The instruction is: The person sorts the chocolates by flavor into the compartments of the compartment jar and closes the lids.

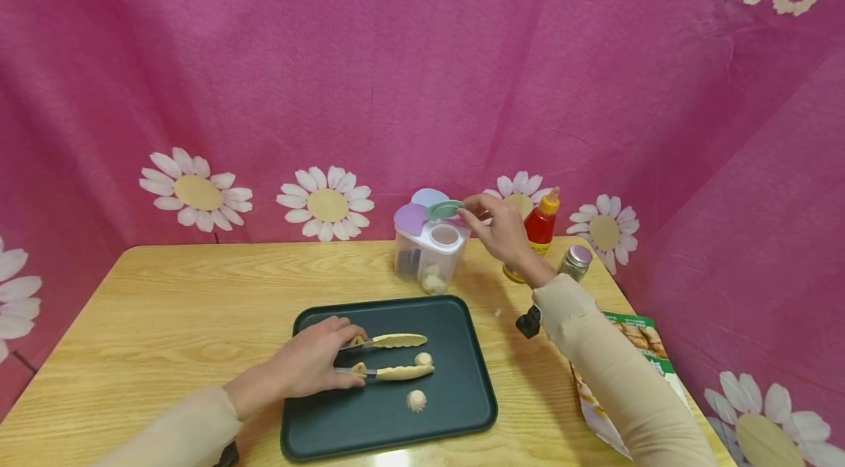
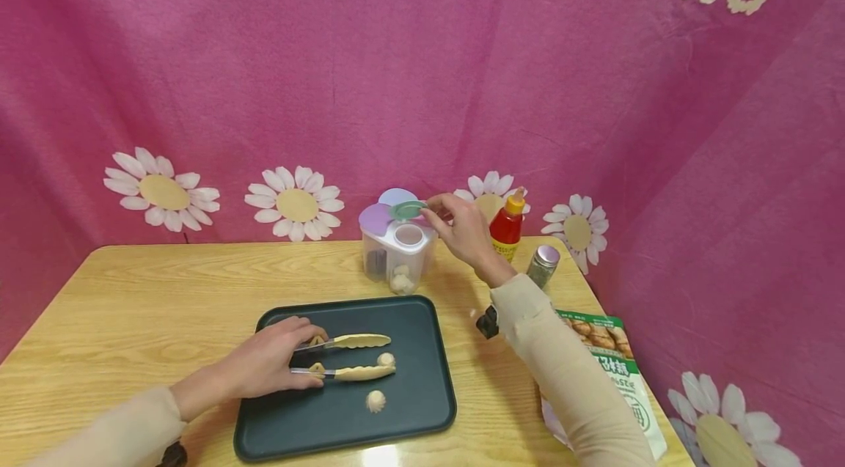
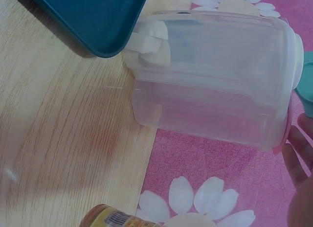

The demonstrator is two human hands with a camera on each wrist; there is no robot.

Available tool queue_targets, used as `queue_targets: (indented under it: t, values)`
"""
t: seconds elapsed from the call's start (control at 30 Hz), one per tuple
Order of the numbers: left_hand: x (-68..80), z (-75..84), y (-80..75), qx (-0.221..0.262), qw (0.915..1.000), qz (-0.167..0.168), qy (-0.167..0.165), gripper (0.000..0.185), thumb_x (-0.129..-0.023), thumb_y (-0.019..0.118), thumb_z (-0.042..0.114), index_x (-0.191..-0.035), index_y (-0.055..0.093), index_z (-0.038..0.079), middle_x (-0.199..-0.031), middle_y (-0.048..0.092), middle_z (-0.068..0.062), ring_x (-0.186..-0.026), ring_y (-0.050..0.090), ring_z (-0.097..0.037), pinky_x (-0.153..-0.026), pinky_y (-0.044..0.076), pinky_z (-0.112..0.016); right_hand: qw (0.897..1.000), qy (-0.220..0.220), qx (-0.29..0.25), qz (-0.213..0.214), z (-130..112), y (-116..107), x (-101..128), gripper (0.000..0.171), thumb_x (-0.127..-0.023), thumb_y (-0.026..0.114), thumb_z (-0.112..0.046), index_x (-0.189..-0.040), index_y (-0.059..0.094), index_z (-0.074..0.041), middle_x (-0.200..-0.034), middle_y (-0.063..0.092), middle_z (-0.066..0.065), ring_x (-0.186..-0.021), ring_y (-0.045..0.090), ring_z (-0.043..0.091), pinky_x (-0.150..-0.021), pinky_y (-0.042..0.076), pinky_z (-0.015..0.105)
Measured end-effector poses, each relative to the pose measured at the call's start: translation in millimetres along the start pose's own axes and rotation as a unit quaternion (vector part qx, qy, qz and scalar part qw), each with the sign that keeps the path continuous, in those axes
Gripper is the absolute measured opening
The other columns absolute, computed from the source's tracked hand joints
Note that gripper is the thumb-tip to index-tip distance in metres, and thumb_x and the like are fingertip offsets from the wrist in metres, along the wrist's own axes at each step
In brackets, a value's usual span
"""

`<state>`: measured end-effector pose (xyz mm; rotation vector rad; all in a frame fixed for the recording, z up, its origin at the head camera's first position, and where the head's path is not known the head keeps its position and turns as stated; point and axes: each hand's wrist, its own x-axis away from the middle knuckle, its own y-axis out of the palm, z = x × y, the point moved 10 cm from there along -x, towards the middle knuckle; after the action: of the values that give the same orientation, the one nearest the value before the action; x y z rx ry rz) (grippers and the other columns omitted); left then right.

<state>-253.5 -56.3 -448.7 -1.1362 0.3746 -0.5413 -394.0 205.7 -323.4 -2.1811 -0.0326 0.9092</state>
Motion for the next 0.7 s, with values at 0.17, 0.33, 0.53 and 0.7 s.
queue_targets:
  t: [0.17, 0.33, 0.53, 0.7]
  values:
    - [-1.4, -1.2, 3.4, -0.003, 1.0, -0.004, 0.0, 0.052, -0.082, 0.088, 0.049, -0.123, 0.072, 0.02, -0.107, 0.068, 0.005, -0.094, 0.056, -0.008, -0.088, 0.057, -0.038, 1.0, 0.001, -0.001, -0.001, 0.3, 0.6, -0.2, 0.016, -0.098, 0.075, -0.014, -0.108, 0.073, -0.002, -0.099, 0.079, 0.014, -0.088, 0.073, 0.028, -0.082, 0.064, 0.047]
    - [-0.9, -0.4, 2.3, -0.006, 1.0, 0.001, 0.007, 0.047, -0.085, 0.087, 0.046, -0.122, 0.072, 0.021, -0.107, 0.068, 0.006, -0.092, 0.054, -0.007, -0.086, 0.056, -0.035, 1.0, -0.006, -0.002, 0.004, -0.4, -0.1, -0.4, 0.016, -0.097, 0.076, -0.013, -0.107, 0.073, -0.002, -0.098, 0.078, 0.015, -0.088, 0.073, 0.029, -0.082, 0.064, 0.047]
    - [-0.4, 1.9, -3.1, -0.011, 0.9996, 0.019, 0.019, 0.046, -0.085, 0.087, 0.044, -0.12, 0.072, 0.02, -0.105, 0.068, 0.006, -0.092, 0.056, -0.007, -0.085, 0.056, -0.035, 1.0, -0.012, -0.001, 0.006, -2.0, -0.4, -0.2, 0.015, -0.097, 0.075, -0.013, -0.107, 0.073, -0.002, -0.097, 0.078, 0.015, -0.087, 0.073, 0.029, -0.081, 0.064, 0.047]
    - [-3.1, 4.9, -23.5, -0.013, 0.9983, 0.051, 0.027, 0.047, -0.084, 0.089, 0.042, -0.121, 0.072, 0.018, -0.105, 0.068, 0.003, -0.093, 0.059, -0.009, -0.085, 0.058, -0.037, 1.0, -0.005, -0.003, 0.003, -1.3, -0.6, 0.6, 0.016, -0.098, 0.075, -0.014, -0.108, 0.074, -0.002, -0.099, 0.078, 0.014, -0.088, 0.073, 0.029, -0.082, 0.064, 0.047]
